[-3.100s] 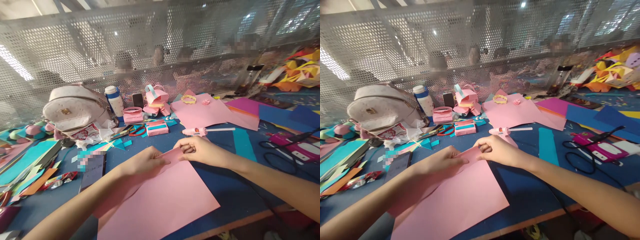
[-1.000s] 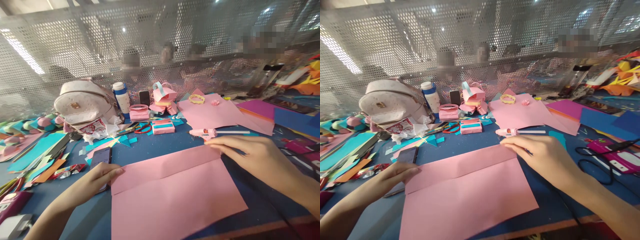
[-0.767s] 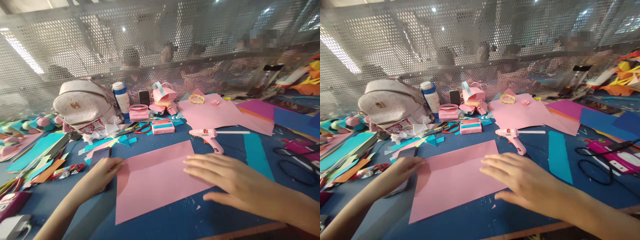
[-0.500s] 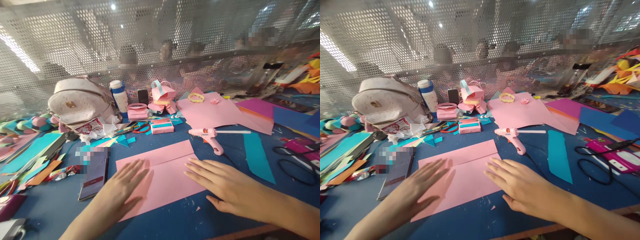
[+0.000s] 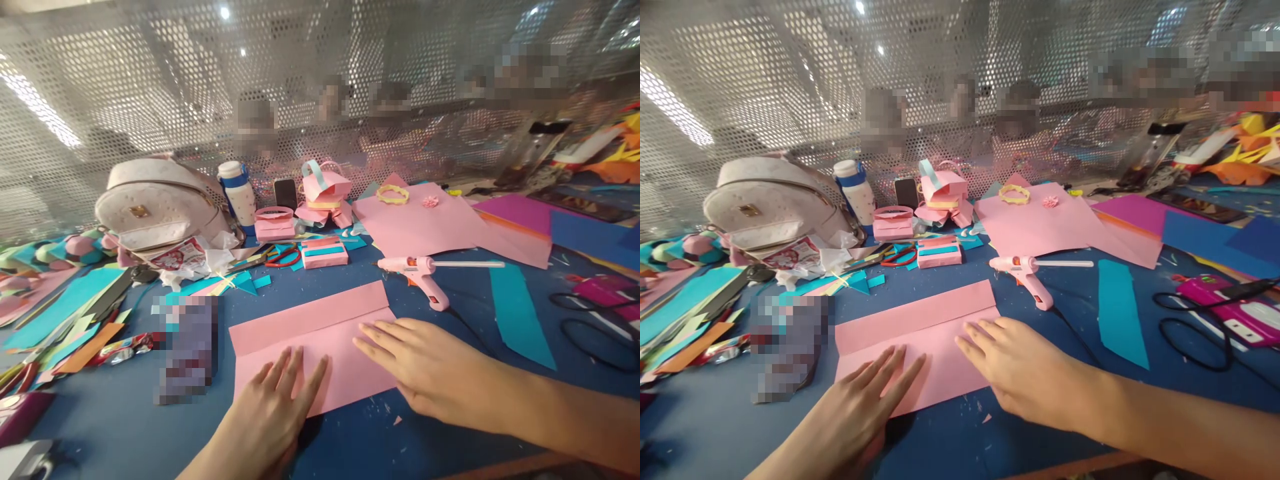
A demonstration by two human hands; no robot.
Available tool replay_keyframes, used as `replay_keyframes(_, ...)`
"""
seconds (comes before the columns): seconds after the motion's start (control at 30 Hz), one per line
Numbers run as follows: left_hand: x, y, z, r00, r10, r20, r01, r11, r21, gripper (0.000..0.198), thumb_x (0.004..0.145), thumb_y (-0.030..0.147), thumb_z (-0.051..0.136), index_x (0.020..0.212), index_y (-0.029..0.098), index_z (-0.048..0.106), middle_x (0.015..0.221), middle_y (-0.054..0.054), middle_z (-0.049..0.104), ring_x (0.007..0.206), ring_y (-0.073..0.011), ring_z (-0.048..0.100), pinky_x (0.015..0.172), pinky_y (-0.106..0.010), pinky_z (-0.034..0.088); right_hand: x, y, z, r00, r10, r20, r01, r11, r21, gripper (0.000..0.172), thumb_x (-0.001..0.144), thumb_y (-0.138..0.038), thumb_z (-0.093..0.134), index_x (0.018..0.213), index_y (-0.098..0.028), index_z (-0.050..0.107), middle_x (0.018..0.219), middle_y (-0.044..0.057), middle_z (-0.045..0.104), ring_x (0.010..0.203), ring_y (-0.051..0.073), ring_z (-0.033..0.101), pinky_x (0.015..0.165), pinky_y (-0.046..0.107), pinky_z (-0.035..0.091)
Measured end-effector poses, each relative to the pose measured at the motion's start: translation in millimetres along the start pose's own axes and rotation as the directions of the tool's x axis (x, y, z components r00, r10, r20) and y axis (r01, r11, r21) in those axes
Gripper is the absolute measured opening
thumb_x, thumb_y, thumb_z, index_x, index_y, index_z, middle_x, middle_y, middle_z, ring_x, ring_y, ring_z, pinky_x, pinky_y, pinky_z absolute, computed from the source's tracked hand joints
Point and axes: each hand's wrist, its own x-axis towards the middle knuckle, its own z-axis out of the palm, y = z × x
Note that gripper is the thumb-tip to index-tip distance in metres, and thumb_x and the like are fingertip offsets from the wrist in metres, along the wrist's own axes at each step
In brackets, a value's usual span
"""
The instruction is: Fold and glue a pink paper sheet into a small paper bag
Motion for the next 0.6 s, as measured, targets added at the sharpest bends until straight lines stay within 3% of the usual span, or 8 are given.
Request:
replay_keyframes(0.1,2.9,-7.8,-4.1,0.987,0.038,-0.156,-0.036,0.999,0.015,0.054,0.080,0.001,0.040,0.132,0.008,0.048,0.126,-0.020,0.064,0.113,-0.0298,0.065,0.080,-0.035,0.060,5.5,-1.0,-2.5,0.999,0.019,-0.049,-0.016,0.998,0.062,0.049,0.084,-0.038,0.065,0.127,-0.016,0.058,0.128,0.011,0.065,0.113,0.027,0.061,0.090,0.040,0.048)
replay_keyframes(0.17,2.9,-14.5,-10.9,0.971,0.040,-0.236,-0.054,0.997,-0.052,0.039,0.083,-0.001,0.035,0.112,0.010,0.059,0.109,-0.015,0.072,0.096,-0.0243,0.072,0.071,-0.030,0.060,9.4,2.7,-4.9,0.998,0.024,-0.057,-0.018,0.994,0.104,0.028,0.089,-0.032,0.062,0.113,-0.018,0.064,0.113,0.007,0.071,0.101,0.023,0.065,0.083,0.036,0.048)
replay_keyframes(0.23,1.8,-20.0,-18.2,0.977,-0.008,-0.212,-0.028,0.985,-0.168,0.030,0.088,0.002,0.035,0.096,0.015,0.061,0.084,-0.008,0.074,0.071,-0.0200,0.072,0.057,-0.026,0.057,12.9,9.2,-7.9,0.999,0.036,-0.014,-0.033,0.985,0.172,0.011,0.093,-0.020,0.054,0.093,-0.020,0.065,0.090,0.002,0.073,0.084,0.019,0.067,0.072,0.032,0.045)
replay_keyframes(0.33,0.5,-26.6,-23.1,0.986,-0.133,-0.102,0.102,0.960,-0.261,0.024,0.095,0.014,0.038,0.102,0.018,0.061,0.065,-0.001,0.068,0.052,-0.0167,0.066,0.046,-0.023,0.048,17.6,19.8,-10.9,0.990,0.112,0.091,-0.133,0.952,0.276,0.023,0.098,-0.018,0.044,0.080,-0.021,0.058,0.071,-0.002,0.066,0.067,0.016,0.063,0.060,0.030,0.037)
replay_keyframes(0.43,2.8,-32.6,-18.5,0.971,-0.225,-0.082,0.198,0.948,-0.251,0.031,0.099,0.021,0.039,0.126,0.022,0.053,0.078,-0.002,0.072,0.059,-0.0177,0.069,0.049,-0.023,0.049,22.1,26.4,-6.5,0.972,0.193,0.134,-0.225,0.927,0.301,0.025,0.100,-0.019,0.040,0.078,-0.020,0.052,0.068,-0.003,0.063,0.060,0.015,0.060,0.054,0.029,0.031)
replay_keyframes(0.5,6.1,-34.7,-12.9,0.966,-0.235,-0.110,0.207,0.953,-0.219,0.038,0.097,0.016,0.038,0.133,0.024,0.050,0.095,-0.005,0.073,0.069,-0.0190,0.071,0.053,-0.026,0.053,25.4,28.0,0.5,0.969,0.209,0.131,-0.238,0.929,0.283,0.026,0.099,-0.016,0.040,0.075,-0.020,0.050,0.069,-0.002,0.062,0.060,0.015,0.058,0.054,0.029,0.030)
replay_keyframes(0.6,11.2,-31.8,-5.3,0.964,-0.152,-0.216,0.122,0.982,-0.148,0.050,0.093,0.006,0.036,0.139,0.023,0.047,0.131,-0.010,0.062,0.108,-0.0238,0.066,0.082,-0.037,0.058,30.1,28.7,12.3,0.974,0.204,0.098,-0.223,0.938,0.265,0.027,0.098,-0.015,0.038,0.075,-0.019,0.051,0.075,0.001,0.063,0.066,0.017,0.059,0.059,0.029,0.034)
